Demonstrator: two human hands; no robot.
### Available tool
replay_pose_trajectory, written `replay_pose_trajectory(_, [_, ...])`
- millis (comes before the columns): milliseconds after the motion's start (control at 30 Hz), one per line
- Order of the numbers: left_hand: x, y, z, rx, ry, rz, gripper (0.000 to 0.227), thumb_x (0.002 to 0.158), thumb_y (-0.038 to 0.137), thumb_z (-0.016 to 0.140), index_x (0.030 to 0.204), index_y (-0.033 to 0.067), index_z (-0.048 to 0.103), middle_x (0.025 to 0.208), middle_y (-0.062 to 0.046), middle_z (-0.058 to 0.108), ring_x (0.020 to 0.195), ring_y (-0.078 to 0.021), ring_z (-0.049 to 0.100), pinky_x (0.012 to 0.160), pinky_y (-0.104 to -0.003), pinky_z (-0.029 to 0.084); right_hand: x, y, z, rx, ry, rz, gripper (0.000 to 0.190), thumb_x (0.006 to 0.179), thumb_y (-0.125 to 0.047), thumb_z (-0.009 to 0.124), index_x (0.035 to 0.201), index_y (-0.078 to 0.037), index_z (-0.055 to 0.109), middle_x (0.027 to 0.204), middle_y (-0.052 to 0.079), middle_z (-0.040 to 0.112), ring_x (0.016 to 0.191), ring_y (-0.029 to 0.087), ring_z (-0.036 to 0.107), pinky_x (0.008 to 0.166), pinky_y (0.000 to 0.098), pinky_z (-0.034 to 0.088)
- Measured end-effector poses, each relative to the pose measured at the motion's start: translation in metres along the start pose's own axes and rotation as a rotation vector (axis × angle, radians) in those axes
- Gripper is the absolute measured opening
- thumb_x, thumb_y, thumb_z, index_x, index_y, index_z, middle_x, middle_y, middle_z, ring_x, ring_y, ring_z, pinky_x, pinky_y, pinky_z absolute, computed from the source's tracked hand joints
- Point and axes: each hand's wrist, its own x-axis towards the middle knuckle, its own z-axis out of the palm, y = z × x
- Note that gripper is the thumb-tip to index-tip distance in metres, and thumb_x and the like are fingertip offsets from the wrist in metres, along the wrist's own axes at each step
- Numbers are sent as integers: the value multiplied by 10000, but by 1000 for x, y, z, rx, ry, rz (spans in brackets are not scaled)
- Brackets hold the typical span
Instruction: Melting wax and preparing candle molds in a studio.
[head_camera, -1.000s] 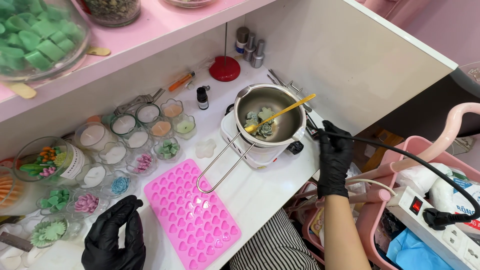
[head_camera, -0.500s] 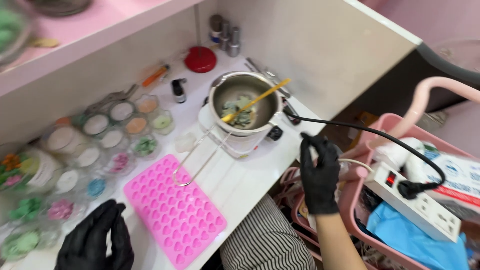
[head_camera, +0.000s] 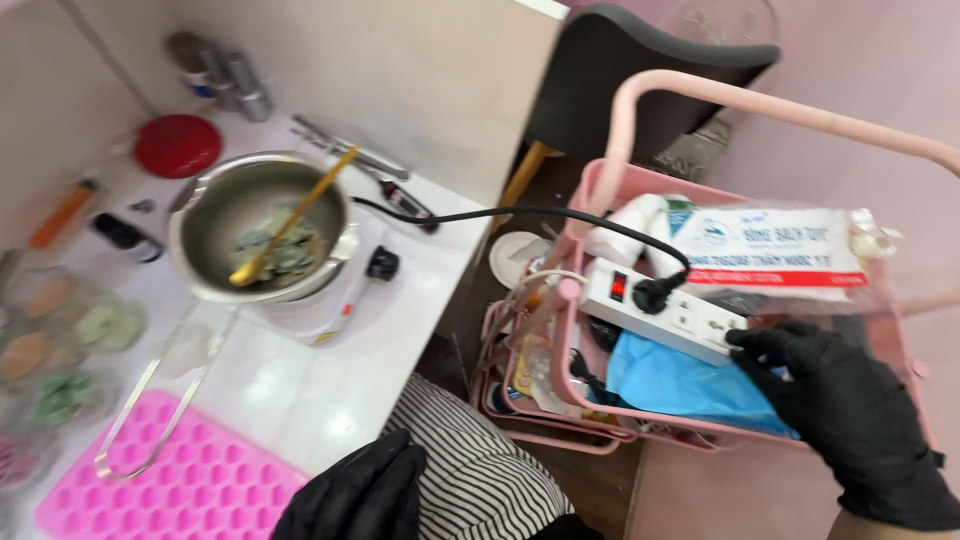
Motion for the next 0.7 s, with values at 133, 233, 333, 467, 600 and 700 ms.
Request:
replay_pose_trajectory(133, [65,29,45,-86,-11,47,299,812,241,754,1109,209,749,1153,8,746,997,-181,727,860,-361,575,-9,55,0,-19,-120,70,282,849,-157,764,1123,-222,786,1039,9,741,903,192,723,789,331,577])
replay_pose_trajectory(233, [84,60,63,-105,-38,163,312,818,267,766,1122,200,750,1177,3,731,1010,-203,710,845,-391,573,-20,89,5,948,-295,614,266,904,-106,609,1081,-97,808,990,129,798,857,267,717,743,399,565])
replay_pose_trajectory(333, [107,81,71,-206,-98,222,318,827,272,783,1128,172,762,1162,-32,733,987,-238,707,808,-410,579,-29,105,13,697,-334,7,322,806,-45,693,1079,-126,843,1074,34,700,1020,216,655,810,345,601])
replay_pose_trajectory(467, [124,94,88,-305,-207,303,324,814,232,767,1118,119,768,1131,-83,741,958,-286,721,778,-426,590,-33,98,25,352,-223,-226,325,716,-129,808,1039,-165,828,965,-13,750,970,176,678,834,318,554])
replay_pose_trajectory(600, [128,100,103,-296,-252,350,318,806,224,761,1097,96,771,1112,-92,749,910,-293,724,740,-428,589,-37,111,56,378,-23,-235,188,726,-81,795,911,-100,768,923,3,696,986,210,612,811,316,547])
replay_pose_trajectory(700, [131,103,106,-262,-252,346,325,792,230,758,1086,92,772,1089,-89,751,900,-295,724,726,-427,587,-26,134,61,1077,-5,145,317,781,25,727,1078,-65,660,1074,-18,665,1019,129,648,842,307,552])
